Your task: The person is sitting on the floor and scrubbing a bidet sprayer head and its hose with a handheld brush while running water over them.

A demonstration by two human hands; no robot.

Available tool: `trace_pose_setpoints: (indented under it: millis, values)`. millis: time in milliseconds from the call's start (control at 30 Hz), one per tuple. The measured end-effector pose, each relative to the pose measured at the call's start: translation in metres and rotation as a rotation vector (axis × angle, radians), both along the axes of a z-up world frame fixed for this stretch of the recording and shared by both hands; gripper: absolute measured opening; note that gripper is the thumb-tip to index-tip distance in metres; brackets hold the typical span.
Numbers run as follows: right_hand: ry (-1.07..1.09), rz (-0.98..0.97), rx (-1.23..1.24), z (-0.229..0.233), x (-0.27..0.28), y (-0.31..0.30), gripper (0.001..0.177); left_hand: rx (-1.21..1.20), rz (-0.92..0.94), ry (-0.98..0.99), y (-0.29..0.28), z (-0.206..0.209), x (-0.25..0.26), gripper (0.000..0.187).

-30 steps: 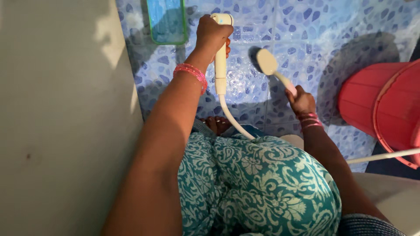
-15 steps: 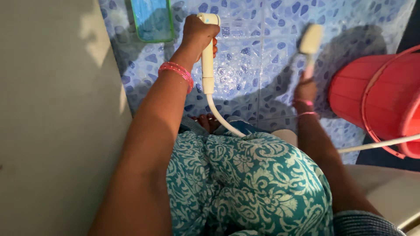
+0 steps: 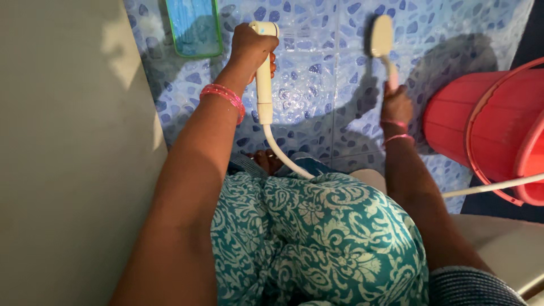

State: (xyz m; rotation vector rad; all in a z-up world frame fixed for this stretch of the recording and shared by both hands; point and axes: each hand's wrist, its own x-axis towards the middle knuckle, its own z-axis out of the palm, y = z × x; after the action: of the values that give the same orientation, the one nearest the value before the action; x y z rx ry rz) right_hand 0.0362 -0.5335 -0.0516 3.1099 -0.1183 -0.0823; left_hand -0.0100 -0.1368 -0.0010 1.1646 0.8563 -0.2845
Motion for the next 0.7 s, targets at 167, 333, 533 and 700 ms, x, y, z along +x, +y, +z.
trace_pose_setpoints:
  millis: [167, 333, 533, 700]
  values:
    - [-0.050, -0.207, -0.068, 0.053, 0.038, 0.011, 0.060, -0.026, 0.013, -0.054, 0.003, -0.005, -0.003, 0.012]
    - [-0.119, -0.193, -0.019, 0.063, 0.043, 0.035, 0.047, 0.004, -0.005, 0.017, 0.002, 0.000, 0.000, 0.012]
    - [-0.125, 0.342, 0.492, 0.021, -0.003, 0.047, 0.043, 0.022, 0.004, 0.000, 0.002, 0.008, 0.002, 0.023]
    - [0.077, 0.062, 0.302, 0.047, 0.020, 0.032, 0.054, -0.054, 0.019, -0.264, -0.003, 0.012, 0.001, 0.035]
